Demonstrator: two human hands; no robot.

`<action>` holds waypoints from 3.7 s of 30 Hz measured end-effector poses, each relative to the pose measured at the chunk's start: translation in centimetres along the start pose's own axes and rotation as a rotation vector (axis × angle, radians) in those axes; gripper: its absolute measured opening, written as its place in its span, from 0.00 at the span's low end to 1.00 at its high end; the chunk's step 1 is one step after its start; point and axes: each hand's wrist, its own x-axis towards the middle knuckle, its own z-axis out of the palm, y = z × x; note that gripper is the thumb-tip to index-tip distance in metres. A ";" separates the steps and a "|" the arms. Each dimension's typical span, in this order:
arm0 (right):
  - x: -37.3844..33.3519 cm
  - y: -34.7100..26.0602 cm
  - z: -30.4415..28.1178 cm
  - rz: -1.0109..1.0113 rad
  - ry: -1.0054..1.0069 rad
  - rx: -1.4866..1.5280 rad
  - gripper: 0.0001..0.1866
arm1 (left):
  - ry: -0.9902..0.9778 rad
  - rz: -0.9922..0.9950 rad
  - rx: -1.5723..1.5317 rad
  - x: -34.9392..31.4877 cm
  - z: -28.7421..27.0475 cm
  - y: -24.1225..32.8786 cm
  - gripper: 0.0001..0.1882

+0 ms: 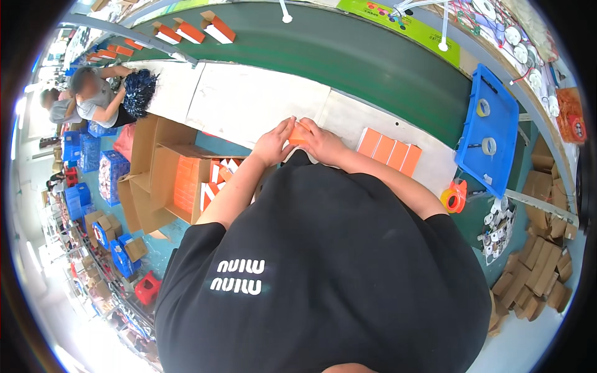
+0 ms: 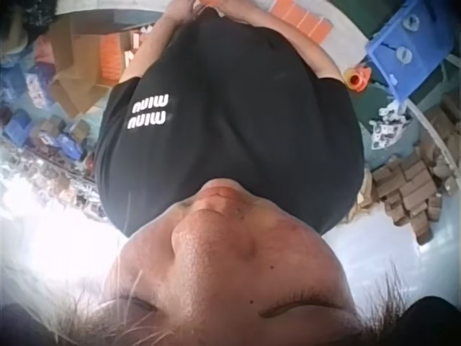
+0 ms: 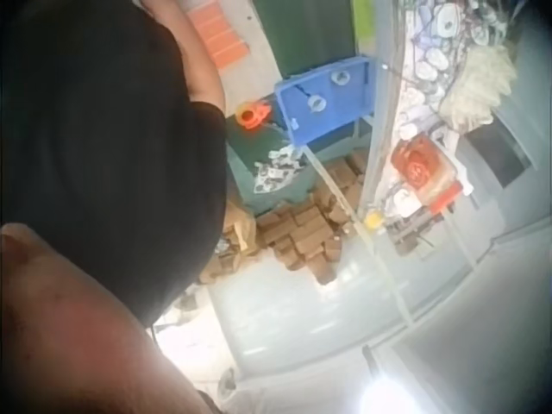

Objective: Packing small rectangular orange boxes into a larger cardboard box and sealing it with tape.

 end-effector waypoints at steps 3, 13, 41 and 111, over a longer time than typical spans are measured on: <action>0.4 0.4 -0.4 -0.030 0.023 -0.115 0.31 | -0.031 -0.013 -0.039 0.1 -1.1 1.0 0.44; 1.3 -0.6 0.1 -0.059 0.141 -0.198 0.28 | -0.111 0.025 -0.071 0.9 -0.3 -2.1 0.39; -0.3 0.8 -2.6 0.450 0.288 -0.286 0.34 | -0.013 -0.784 -1.344 0.6 2.8 -4.4 0.25; 9.7 -0.2 5.4 -0.047 0.115 0.273 0.26 | 0.158 -0.178 -0.500 -2.5 -0.4 -9.7 0.42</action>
